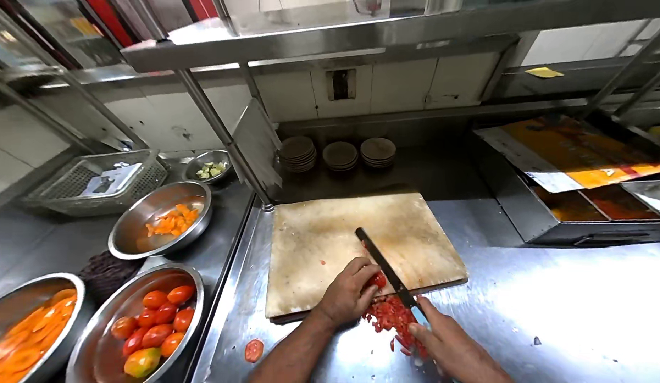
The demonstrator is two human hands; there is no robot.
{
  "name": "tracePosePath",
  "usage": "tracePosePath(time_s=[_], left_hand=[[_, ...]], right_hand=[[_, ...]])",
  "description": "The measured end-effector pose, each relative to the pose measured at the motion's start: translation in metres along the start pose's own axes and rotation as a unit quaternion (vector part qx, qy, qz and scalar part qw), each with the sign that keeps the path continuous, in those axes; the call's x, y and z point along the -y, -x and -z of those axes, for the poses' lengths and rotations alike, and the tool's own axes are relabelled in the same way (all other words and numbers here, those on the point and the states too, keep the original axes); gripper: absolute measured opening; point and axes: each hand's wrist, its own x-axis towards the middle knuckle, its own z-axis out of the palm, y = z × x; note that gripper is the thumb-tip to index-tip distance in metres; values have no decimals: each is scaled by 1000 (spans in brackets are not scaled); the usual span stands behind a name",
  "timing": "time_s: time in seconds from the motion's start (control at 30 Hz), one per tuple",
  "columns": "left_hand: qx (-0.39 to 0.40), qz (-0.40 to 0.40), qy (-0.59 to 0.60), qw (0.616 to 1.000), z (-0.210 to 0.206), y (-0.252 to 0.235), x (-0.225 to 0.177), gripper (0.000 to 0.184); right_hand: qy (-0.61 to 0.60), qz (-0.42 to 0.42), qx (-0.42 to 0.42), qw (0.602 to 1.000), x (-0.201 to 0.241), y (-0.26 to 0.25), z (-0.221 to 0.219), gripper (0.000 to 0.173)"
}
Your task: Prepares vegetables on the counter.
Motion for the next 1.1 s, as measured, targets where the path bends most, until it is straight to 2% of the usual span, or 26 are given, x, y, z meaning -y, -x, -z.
tracePosePath(time_s=[0.07, 0.17, 0.23, 0.4, 0.53, 0.63, 0.83, 0.97, 1.1], left_hand=[[62, 28, 17, 998, 5, -4, -2, 40], [91, 19, 27, 995, 13, -4, -3, 31], [76, -6, 4, 997, 16, 4, 0, 26], [16, -61, -34, 997, 15, 19, 6, 21], [0, -73, -28, 997, 12, 20, 7, 22], [-4, -71, -27, 997, 11, 21, 8, 21], [4, -62, -21, 998, 9, 20, 8, 18], [3, -57, -31, 998, 11, 20, 8, 20], [15, -41, -29, 999, 13, 14, 6, 24]], right_hand=[[-33, 8, -19, 999, -18, 5, 0, 45], [-34, 8, -19, 999, -33, 11, -3, 46], [-22, 10, -18, 1000, -37, 16, -7, 49], [62, 19, 13, 998, -27, 29, -7, 46], [141, -7, 51, 989, -10, 38, 5, 44], [156, -19, 73, 985, 1, 38, 12, 44], [145, -19, 42, 988, 16, -21, -27, 45], [105, 16, 50, 993, 12, -25, -12, 49], [14, 32, 8, 999, -13, -9, 9, 49]])
